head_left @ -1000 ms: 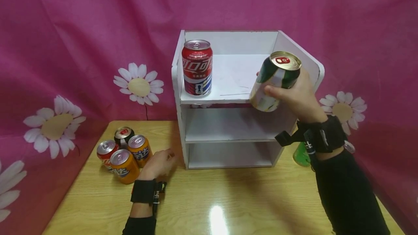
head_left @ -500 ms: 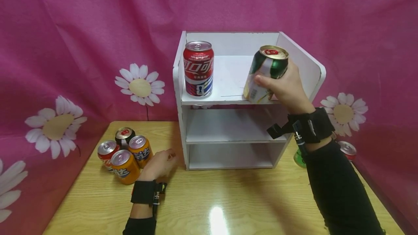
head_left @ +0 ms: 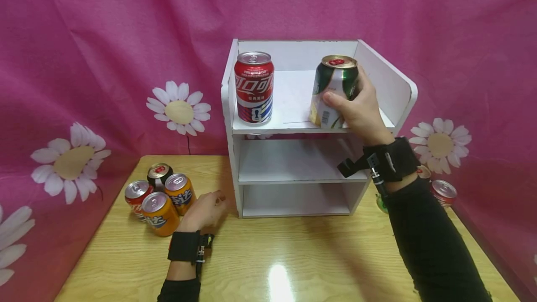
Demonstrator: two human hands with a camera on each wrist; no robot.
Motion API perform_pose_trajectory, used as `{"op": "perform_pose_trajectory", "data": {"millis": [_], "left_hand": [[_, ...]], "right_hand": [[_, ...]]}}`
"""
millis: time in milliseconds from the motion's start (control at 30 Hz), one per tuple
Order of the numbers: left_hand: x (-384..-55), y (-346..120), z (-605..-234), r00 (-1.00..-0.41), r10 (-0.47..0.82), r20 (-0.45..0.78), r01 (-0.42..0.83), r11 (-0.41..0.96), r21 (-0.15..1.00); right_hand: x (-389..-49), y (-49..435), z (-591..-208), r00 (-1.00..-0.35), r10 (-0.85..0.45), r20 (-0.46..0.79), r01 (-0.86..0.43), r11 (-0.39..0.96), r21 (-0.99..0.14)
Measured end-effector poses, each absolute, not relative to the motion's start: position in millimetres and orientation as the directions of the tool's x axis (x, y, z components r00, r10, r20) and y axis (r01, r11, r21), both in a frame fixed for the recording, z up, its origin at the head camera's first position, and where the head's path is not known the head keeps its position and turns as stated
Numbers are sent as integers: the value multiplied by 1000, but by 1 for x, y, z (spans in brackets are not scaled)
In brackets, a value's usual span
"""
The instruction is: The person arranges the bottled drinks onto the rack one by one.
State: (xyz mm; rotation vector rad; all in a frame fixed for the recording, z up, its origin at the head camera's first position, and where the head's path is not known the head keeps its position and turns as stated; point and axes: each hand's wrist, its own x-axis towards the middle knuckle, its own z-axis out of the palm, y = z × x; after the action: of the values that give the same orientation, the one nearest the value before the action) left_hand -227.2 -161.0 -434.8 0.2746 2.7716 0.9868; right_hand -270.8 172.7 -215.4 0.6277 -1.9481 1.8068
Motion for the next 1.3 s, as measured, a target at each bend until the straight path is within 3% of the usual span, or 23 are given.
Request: {"op": "perform_pose_trajectory", "data": {"millis": [233, 400, 733, 1300], "left_hand": [[-228, -161, -433, -965, 237, -115, 111, 764, 636], [-229, -160, -433, -963, 240, -120, 112, 767, 632], [-229, -157, -437, -962, 250, -109, 130, 773, 620], [-228, -154, -438, -962, 263, -78, 166, 785, 597]], "right_hand": [[-269, 171, -219, -842, -118, 527, -540, 219, -813], [-272, 171, -216, -855, -189, 484, -518, 254, -816], [-275, 169, -209, -921, -247, 300, -379, 402, -834], [-282, 157, -209, -905, -302, 300, -391, 312, -866]]}}
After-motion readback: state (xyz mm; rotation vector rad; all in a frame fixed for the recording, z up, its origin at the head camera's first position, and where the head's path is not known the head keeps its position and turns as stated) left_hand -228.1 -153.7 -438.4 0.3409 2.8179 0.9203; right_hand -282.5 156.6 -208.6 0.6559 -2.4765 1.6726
